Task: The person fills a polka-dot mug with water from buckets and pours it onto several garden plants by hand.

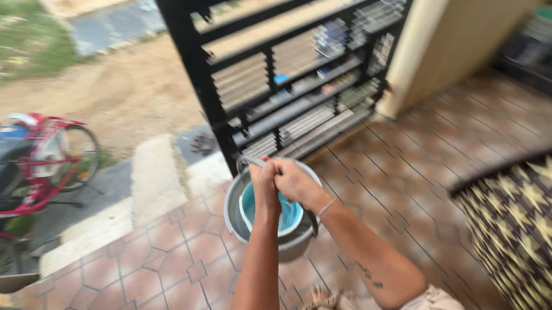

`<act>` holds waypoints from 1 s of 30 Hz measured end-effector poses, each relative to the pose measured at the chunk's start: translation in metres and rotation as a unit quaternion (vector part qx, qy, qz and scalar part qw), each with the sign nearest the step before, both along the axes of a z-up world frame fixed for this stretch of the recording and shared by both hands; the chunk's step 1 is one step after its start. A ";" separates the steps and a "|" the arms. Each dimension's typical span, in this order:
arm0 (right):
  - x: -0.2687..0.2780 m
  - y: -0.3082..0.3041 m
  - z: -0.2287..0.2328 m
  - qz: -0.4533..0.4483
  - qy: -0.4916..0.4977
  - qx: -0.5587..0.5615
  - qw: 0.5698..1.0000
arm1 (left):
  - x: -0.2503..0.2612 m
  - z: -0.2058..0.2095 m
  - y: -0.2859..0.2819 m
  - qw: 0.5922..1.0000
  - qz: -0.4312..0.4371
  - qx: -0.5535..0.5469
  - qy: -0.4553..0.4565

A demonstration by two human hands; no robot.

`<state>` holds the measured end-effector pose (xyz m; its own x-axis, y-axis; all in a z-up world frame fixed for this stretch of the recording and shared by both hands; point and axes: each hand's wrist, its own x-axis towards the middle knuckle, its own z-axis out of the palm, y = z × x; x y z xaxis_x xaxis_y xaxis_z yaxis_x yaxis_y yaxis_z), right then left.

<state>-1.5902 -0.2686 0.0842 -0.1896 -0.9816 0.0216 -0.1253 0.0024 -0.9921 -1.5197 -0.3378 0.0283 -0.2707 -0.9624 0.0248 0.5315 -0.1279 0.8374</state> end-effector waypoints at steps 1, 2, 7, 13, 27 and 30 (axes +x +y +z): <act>-0.007 -0.018 0.005 -0.014 -0.005 0.066 0.998 | -0.005 0.003 -0.021 1.000 0.016 0.002 -0.017; -0.013 -0.031 0.005 0.003 -0.009 0.072 0.997 | -0.006 -0.003 -0.028 0.999 0.032 0.019 -0.040; -0.018 -0.116 0.011 0.140 -0.003 0.057 0.989 | -0.002 -0.005 -0.097 0.991 0.129 0.033 -0.001; 0.000 -0.196 0.021 0.219 0.046 0.071 0.972 | 0.018 -0.013 -0.162 0.974 0.227 -0.016 -0.010; 0.142 -0.440 -0.012 0.299 0.066 0.149 0.940 | 0.161 -0.042 -0.385 0.952 0.290 0.100 -0.016; 0.173 -0.490 -0.013 0.315 0.073 0.142 0.936 | 0.192 -0.039 -0.428 0.948 0.299 0.089 -0.060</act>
<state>-1.4170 -0.7583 0.0715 0.4124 -0.8680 -0.2765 -0.3243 0.1437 -0.9350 -1.3282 -0.7659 -0.0105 0.3332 -0.9309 -0.1494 0.4561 0.0205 0.8897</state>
